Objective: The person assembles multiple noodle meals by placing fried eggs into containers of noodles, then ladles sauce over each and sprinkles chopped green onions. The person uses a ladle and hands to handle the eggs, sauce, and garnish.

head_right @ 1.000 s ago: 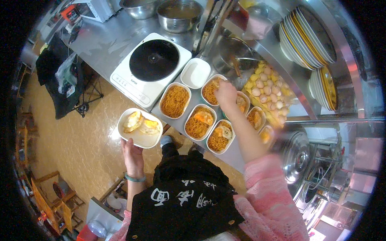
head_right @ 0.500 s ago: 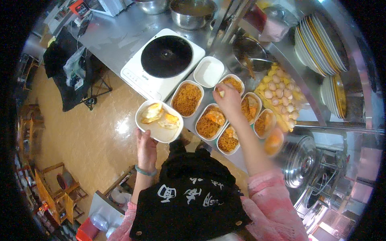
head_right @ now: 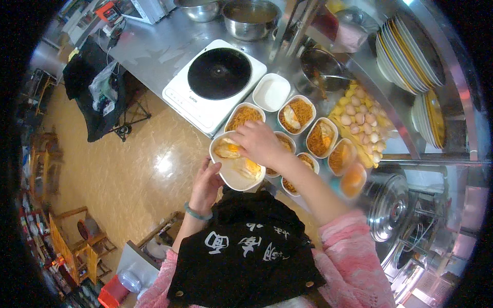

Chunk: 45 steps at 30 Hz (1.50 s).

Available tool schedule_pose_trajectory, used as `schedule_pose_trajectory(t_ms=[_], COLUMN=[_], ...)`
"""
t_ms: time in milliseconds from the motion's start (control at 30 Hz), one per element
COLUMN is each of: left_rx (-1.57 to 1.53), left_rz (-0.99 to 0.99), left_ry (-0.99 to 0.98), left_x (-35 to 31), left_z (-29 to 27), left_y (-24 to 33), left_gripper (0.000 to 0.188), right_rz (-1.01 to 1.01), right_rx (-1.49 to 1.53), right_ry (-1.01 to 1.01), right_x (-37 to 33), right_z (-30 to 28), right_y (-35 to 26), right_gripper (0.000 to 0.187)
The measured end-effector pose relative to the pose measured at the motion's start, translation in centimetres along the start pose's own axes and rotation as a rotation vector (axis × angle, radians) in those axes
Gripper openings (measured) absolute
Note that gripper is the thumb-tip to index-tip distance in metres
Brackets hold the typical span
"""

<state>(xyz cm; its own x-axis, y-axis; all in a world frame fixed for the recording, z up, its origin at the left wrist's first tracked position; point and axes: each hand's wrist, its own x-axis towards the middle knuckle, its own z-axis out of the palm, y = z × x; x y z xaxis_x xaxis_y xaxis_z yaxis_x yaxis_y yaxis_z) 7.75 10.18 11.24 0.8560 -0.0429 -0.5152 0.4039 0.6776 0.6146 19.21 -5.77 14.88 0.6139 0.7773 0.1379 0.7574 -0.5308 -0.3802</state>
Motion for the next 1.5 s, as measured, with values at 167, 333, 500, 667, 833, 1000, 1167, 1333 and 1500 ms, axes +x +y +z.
schedule_pose_trajectory(t_ms=[167, 333, 500, 667, 833, 1000, 1167, 1333, 1500], left_rx=[0.043, 0.044, -0.04, -0.036, -0.055, -0.042, -0.094, -0.092, -0.03], left_rz=[-0.039, -0.049, 0.043, 0.207, 0.24, 0.224, 0.226, 0.191, 0.136], left_ry=[0.014, 0.049, 0.159, 0.206, 0.215, 0.204, 0.177, 0.137, 0.096], left_x=[0.1, -0.1, -1.5, -2.3, -2.5, -2.5, -2.2, -1.6, -1.1], left_z=[-0.1, -0.5, -3.3, -6.4, -7.2, -7.2, -6.6, -5.3, -3.3], left_y=[-0.6, -0.9, -0.6, 0.7, 1.8, 1.7, 1.5, 1.5, 0.5], left_gripper=[0.048, 0.051, 0.057, 0.053, 0.051, 0.054, 0.047, 0.044, 0.049], right_rz=[0.35, 0.776, 0.992, 0.943, 0.941, 1.004, 0.934, 0.426, 0.228], right_rx=[0.327, 0.95, 1.064, 0.92, 0.848, 0.461, -0.03, 0.175, 0.231], right_ry=[0.018, 0.026, 0.252, 0.263, 0.25, 0.259, 0.017, 0.105, 0.027], right_x=[-0.3, -0.7, -1.7, -0.9, 1.2, 1.9, 1.9, 1.4, 0.3], right_z=[0.3, -0.2, -0.2, 3.3, 7.8, 9.1, 6.6, 3.0, 3.5], right_y=[0.0, 1.7, 4.8, 8.0, 9.5, 9.3, 6.4, 0.6, -4.1], right_gripper=[0.022, 0.024, 0.031, 0.028, 0.026, 0.026, 0.022, 0.021, 0.026])
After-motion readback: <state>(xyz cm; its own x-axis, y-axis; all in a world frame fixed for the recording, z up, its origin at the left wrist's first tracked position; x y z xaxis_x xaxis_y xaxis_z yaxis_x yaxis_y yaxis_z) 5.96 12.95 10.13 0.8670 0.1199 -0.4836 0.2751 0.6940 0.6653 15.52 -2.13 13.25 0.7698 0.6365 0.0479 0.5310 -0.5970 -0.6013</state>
